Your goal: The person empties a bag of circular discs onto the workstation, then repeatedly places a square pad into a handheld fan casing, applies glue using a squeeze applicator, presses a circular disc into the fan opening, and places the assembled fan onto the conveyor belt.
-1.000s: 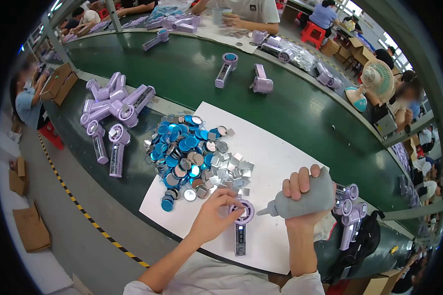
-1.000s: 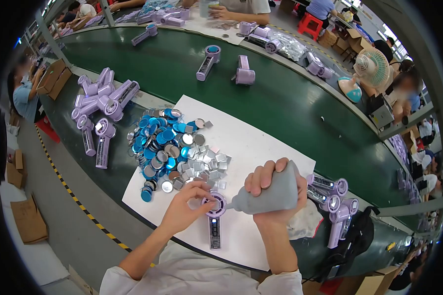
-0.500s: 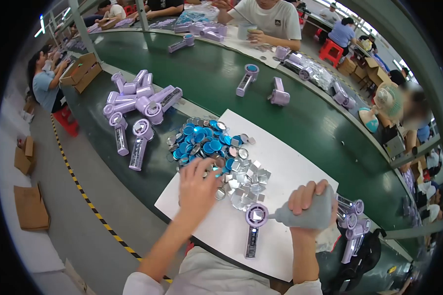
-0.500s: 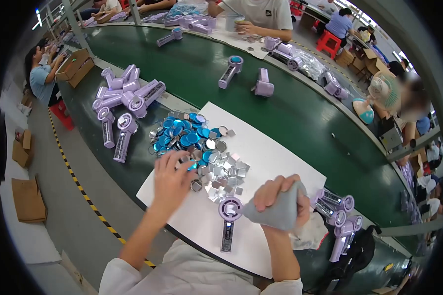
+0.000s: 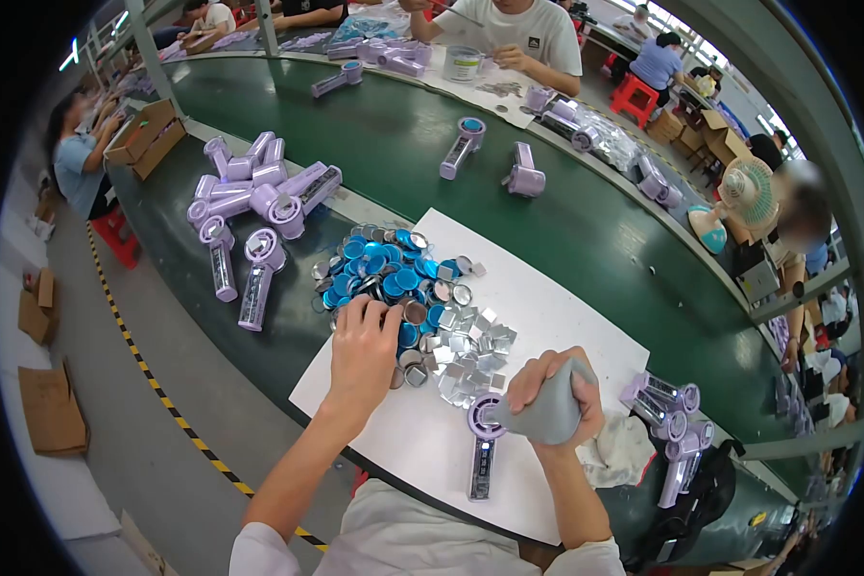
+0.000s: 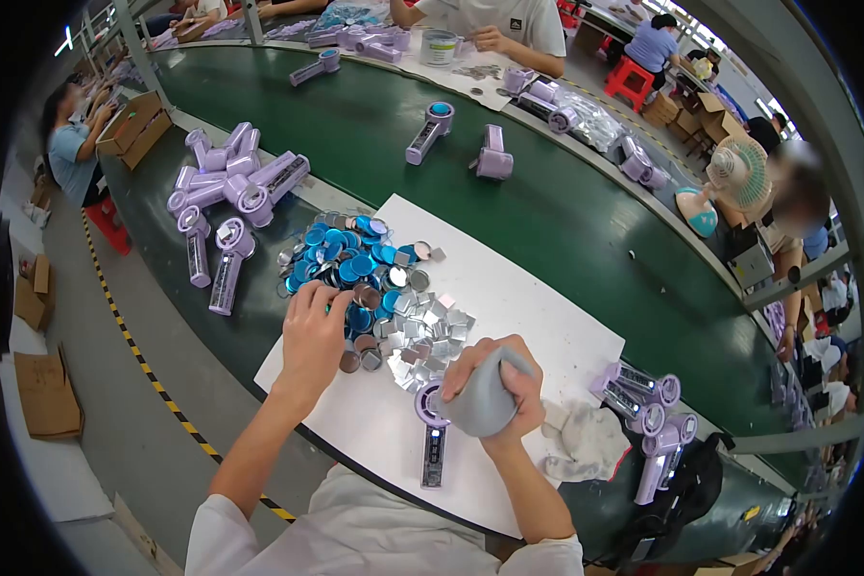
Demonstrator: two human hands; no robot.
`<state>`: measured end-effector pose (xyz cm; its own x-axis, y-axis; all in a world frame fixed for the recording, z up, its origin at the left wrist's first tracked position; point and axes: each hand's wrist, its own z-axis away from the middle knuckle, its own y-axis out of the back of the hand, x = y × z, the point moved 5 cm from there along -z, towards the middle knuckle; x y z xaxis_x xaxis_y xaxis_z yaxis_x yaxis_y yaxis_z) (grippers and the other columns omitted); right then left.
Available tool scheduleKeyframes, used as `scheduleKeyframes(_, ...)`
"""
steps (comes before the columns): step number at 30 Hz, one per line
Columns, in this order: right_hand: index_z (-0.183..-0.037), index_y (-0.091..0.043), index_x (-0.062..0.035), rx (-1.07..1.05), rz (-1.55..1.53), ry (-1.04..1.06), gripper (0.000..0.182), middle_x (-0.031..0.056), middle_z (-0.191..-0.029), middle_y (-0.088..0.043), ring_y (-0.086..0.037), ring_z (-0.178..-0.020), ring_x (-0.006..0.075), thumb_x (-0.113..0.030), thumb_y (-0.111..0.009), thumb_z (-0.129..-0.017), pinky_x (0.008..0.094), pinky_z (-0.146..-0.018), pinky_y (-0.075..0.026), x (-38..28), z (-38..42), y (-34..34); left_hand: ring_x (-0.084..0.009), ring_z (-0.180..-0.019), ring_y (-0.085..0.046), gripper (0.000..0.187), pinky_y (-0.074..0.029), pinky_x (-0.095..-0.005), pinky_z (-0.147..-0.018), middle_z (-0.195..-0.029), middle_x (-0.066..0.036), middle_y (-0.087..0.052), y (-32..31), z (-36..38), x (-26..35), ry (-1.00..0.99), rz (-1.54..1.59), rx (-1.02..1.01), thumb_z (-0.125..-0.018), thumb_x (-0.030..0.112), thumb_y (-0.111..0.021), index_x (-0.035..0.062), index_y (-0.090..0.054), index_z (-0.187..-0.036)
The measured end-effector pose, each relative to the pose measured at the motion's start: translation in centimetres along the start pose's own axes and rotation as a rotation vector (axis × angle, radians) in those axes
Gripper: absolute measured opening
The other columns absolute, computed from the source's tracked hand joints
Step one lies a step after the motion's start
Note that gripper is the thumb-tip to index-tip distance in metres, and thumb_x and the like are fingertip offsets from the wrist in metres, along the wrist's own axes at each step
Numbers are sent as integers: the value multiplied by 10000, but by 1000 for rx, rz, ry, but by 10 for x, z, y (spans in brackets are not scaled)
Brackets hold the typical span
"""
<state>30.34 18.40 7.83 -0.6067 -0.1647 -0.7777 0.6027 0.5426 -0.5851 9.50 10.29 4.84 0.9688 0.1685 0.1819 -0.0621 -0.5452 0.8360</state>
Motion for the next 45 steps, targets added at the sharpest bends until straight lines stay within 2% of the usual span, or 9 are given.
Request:
scheduleKeyframes(9,-888,-532,38,-275,271,97,229,228,-709,-591,-611,-623,302,-190,-519,-872,405,-579,-518,-19,14,-27,-293,-1039,-562,131,-453,-435,-883,-973,-76,-617,0,-5,-3,-96,-49,-69,-803,52,-692,19,-679,-929)
scheduleKeyframes(14,-897,-575,21,109,319,-70,298,194,-738,-622,-619,-634,263,-276,-551,-891,381,-575,-518,-43,-3,19,-227,-845,-606,114,-486,-350,-755,-920,-89,-635,36,2,13,263,549,48,-836,60,-708,25,-701,-944)
scheduleKeyframes(16,-924,-615,24,365,613,-344,341,169,-746,-634,-612,-630,243,-313,-568,-901,369,-574,-498,-45,-12,52,-199,-761,-601,137,-486,-317,-691,-897,-96,-634,32,31,25,421,839,-157,-854,65,-706,26,-701,-986)
scheduleKeyframes(18,-942,-655,15,215,1143,-430,361,172,-754,-650,-622,-637,250,-338,-586,-907,352,-606,-484,-35,-19,73,-224,-778,-596,209,-485,-323,-674,-920,-100,-623,20,69,43,483,925,-427,-861,88,-706,43,-693,-1065)
scheduleKeyframes(20,-966,-684,6,153,1522,-507,355,182,-815,-661,-608,-708,302,-332,-582,-931,375,-662,-467,-25,-20,77,-268,-872,-594,288,-486,-358,-712,-981,-97,-611,14,92,54,374,726,-436,-843,114,-719,70,-682,-1125)
scheduleKeyframes(24,-980,-697,-35,46,1781,-14,278,127,-936,-644,-555,-928,292,-298,-633,-920,400,-853,-412,-17,-19,85,-285,-995,-571,359,-469,-407,-787,-1058,-81,-593,20,105,69,109,398,-242,-799,158,-748,104,-668,-1145)
scheduleKeyframes(33,-1062,-636,-19,37,1585,245,162,132,-1044,-631,-576,-1010,290,-82,-604,-916,387,-907,-433,-54,13,33,-269,-1009,-576,356,-472,-395,-814,-1057,-57,-614,24,111,67,-31,421,-280,-767,151,-771,89,-670,-1104)
scheduleKeyframes(38,-1116,-605,19,202,1190,37,190,127,-1089,-630,-612,-984,225,-62,-568,-948,331,-876,-469,-50,49,42,-284,-965,-599,427,-497,-378,-827,-1062,-61,-657,28,88,72,124,605,-54,-696,31,-814,83,-645,-1085)
scheduleKeyframes(45,-1252,-524,28,322,542,-319,273,130,-1223,-560,-661,-878,193,-48,-503,-990,266,-648,-518,-2,84,41,-276,-969,-600,388,-503,-383,-837,-1058,-52,-691,16,53,110,-14,661,-65,-676,32,-819,60,-639,-1019)
